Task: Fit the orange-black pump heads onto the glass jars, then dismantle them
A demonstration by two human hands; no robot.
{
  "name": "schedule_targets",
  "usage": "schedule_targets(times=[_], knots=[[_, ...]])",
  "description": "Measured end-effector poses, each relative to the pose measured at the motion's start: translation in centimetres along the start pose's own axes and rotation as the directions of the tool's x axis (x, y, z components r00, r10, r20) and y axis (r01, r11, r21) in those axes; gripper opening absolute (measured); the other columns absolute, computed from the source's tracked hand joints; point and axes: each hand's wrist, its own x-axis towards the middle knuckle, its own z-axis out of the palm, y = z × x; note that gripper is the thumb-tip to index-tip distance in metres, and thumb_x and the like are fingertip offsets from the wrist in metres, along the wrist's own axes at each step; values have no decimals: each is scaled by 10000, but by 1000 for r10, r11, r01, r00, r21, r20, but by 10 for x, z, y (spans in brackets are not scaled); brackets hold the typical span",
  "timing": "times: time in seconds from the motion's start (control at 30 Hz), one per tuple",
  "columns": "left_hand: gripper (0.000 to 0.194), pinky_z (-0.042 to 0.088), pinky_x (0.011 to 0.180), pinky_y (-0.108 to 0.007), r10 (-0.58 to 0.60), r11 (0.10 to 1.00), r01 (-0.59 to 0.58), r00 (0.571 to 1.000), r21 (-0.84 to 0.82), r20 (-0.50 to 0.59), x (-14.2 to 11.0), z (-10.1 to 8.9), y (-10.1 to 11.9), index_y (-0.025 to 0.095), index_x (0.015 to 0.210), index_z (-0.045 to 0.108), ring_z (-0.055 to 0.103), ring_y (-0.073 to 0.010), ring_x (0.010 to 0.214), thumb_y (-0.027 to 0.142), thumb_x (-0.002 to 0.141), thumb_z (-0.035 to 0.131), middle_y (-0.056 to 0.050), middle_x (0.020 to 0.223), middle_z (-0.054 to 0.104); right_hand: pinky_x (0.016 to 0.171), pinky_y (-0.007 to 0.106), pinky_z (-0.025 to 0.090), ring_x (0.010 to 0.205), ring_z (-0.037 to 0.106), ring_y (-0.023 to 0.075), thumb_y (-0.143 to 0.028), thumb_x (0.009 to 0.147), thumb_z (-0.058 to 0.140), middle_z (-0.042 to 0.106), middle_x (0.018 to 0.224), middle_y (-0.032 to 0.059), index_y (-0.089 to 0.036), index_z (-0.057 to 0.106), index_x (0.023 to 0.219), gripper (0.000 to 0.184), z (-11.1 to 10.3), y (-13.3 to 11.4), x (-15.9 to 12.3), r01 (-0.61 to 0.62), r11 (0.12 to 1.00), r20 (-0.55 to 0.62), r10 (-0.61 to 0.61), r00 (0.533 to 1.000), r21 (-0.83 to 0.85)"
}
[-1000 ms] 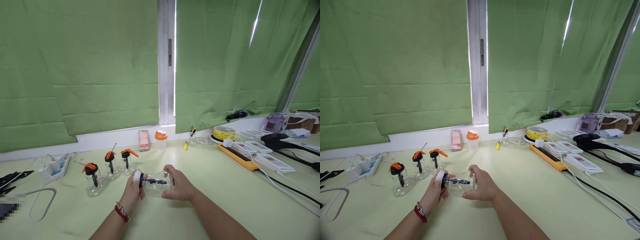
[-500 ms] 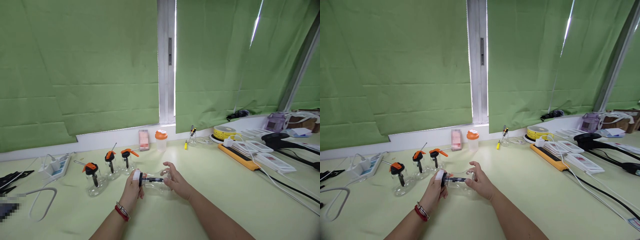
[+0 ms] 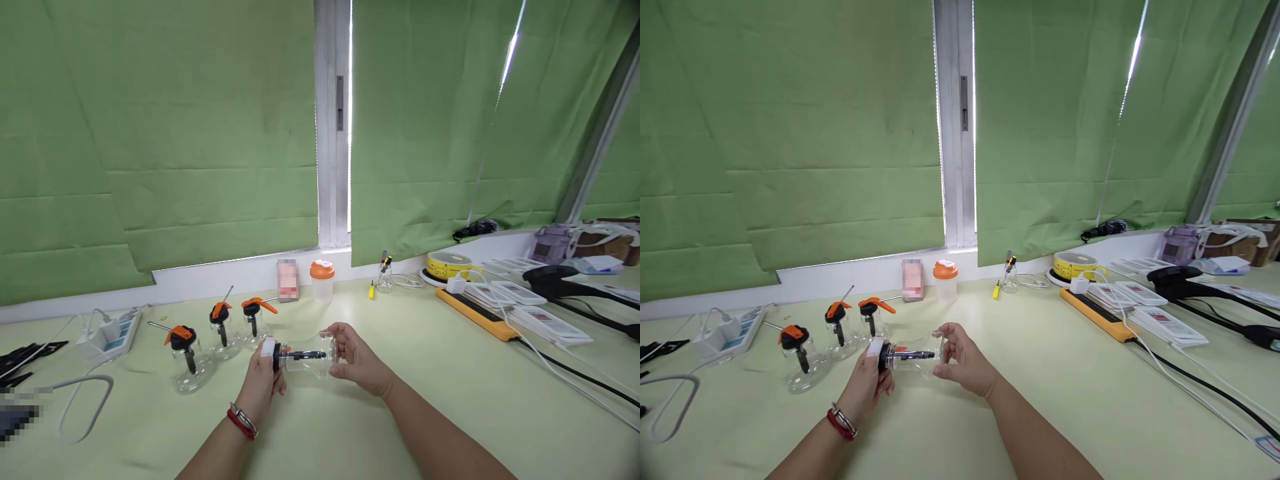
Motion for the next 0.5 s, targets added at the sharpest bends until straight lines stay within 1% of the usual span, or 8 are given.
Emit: schedule_targets(times=[0.07, 0.13, 0.23, 0.3, 0.4, 0.5], knots=[[239, 341, 327, -210, 4, 1000, -4, 1000, 4, -1, -1, 1, 1, 220, 795, 462, 237, -78, 292, 458, 798, 439, 132, 389, 251, 697, 284, 421, 762, 471, 111, -417, 650, 764, 476, 1200, 67, -271, 408, 1106, 596, -1, 2, 1, -37, 998, 5, 37, 999, 48], [255, 339, 326, -211, 0, 1000, 0, 1000, 6, -2, -2, 2, 3, 217, 788, 460, 230, -74, 291, 471, 800, 442, 132, 381, 258, 672, 276, 416, 735, 478, 108, -466, 690, 723, 506, 1152, 73, -261, 404, 1114, 569, -3, 4, 1, -67, 995, 16, 66, 998, 77], [308, 342, 327, -212, -8, 1000, 8, 1000, 11, -2, -5, 5, 7, 212, 803, 468, 221, -69, 287, 518, 801, 433, 134, 372, 264, 650, 279, 410, 653, 488, 97, -545, 784, 591, 561, 1050, 71, -234, 412, 1116, 489, -4, 7, 1, -95, 994, 6, 95, 995, 51], [343, 345, 327, -214, -7, 1000, 6, 1000, 21, 4, -7, 6, 8, 206, 812, 477, 221, -69, 285, 544, 799, 420, 135, 367, 262, 617, 274, 402, 566, 483, 79, -584, 822, 506, 583, 974, 49, -222, 428, 1100, 463, -4, 8, 1, -126, 992, -20, 126, 992, 18], [362, 350, 329, -212, 1, 999, -2, 1000, 37, 5, -7, 7, 7, 202, 797, 482, 233, -71, 289, 557, 797, 411, 132, 367, 261, 537, 248, 374, 462, 478, 65, -635, 838, 415, 583, 821, 3, -207, 451, 1073, 490, -2, 10, 2, -184, 983, -75, 183, 980, -9], [352, 343, 321, -207, -2, 999, 1, 1000, 48, 6, -7, 8, 6, 207, 763, 469, 235, -70, 290, 554, 794, 417, 129, 369, 263, 471, 232, 361, 425, 505, 89, -686, 827, 351, 549, 669, -31, -190, 459, 1064, 560, 1, 12, 3, -233, 972, -106, 231, 967, -10]])
